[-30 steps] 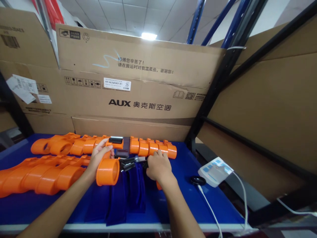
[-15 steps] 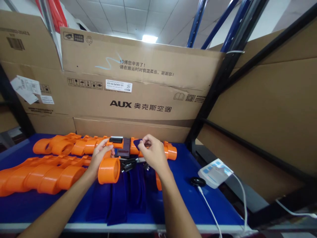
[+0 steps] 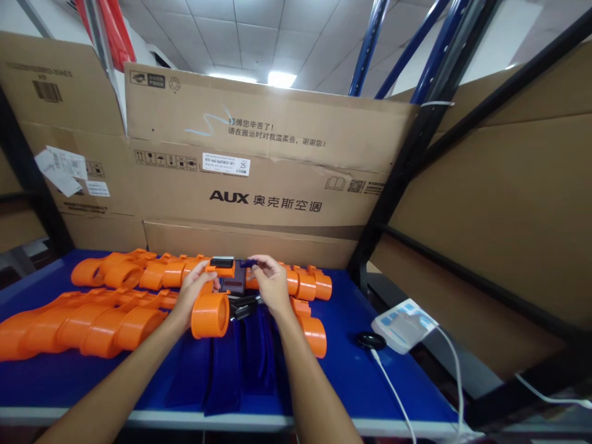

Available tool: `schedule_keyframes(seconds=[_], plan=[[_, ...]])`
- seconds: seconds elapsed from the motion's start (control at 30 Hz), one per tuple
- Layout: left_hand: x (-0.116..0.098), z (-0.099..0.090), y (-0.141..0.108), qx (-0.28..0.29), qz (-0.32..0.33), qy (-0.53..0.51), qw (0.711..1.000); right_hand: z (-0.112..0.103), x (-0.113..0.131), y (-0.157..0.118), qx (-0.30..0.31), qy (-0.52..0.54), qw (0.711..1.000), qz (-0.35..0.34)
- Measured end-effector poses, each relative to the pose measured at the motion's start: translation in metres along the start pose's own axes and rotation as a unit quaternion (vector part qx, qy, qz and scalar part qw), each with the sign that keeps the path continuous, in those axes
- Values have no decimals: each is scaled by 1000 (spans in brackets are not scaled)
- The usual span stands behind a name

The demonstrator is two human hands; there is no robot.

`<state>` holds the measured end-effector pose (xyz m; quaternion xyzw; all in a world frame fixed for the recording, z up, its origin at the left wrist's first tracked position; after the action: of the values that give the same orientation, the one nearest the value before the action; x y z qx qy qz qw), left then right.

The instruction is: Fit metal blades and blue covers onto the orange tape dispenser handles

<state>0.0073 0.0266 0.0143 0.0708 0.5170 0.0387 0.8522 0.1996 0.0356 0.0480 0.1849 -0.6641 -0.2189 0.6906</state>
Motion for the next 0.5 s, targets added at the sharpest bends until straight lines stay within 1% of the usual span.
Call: schedule_keyframes(seconds=[0.1,0.17,0.23,0.37,0.5], plan=[[1,-1,1,2,4,0,1000,-3,-3,1,-19,-30,999,-34],[1,-1,2,2,10,3,1000,-3,-5,1,-25,-37,998,-39],[3,-1,2,5,11,3,1000,0,-8,-1,-24,-25,999,-26],[7,1,2,14,4,5,1000,8,-11,-7,7,30,999,18],[8,4,2,29,-6,7,1000,10,-8,-9,18,57,998,34]])
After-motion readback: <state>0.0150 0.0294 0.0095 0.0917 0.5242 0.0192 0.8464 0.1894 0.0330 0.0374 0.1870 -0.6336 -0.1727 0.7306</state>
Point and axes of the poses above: each hand's wrist, its own y-axis towards the middle knuckle, its own z-axis out of the palm, x = y × z, the point moved 4 cm from there along y, towards the middle knuckle, and after that the axes turned 1 degree about -z, right-handed, at the moved point
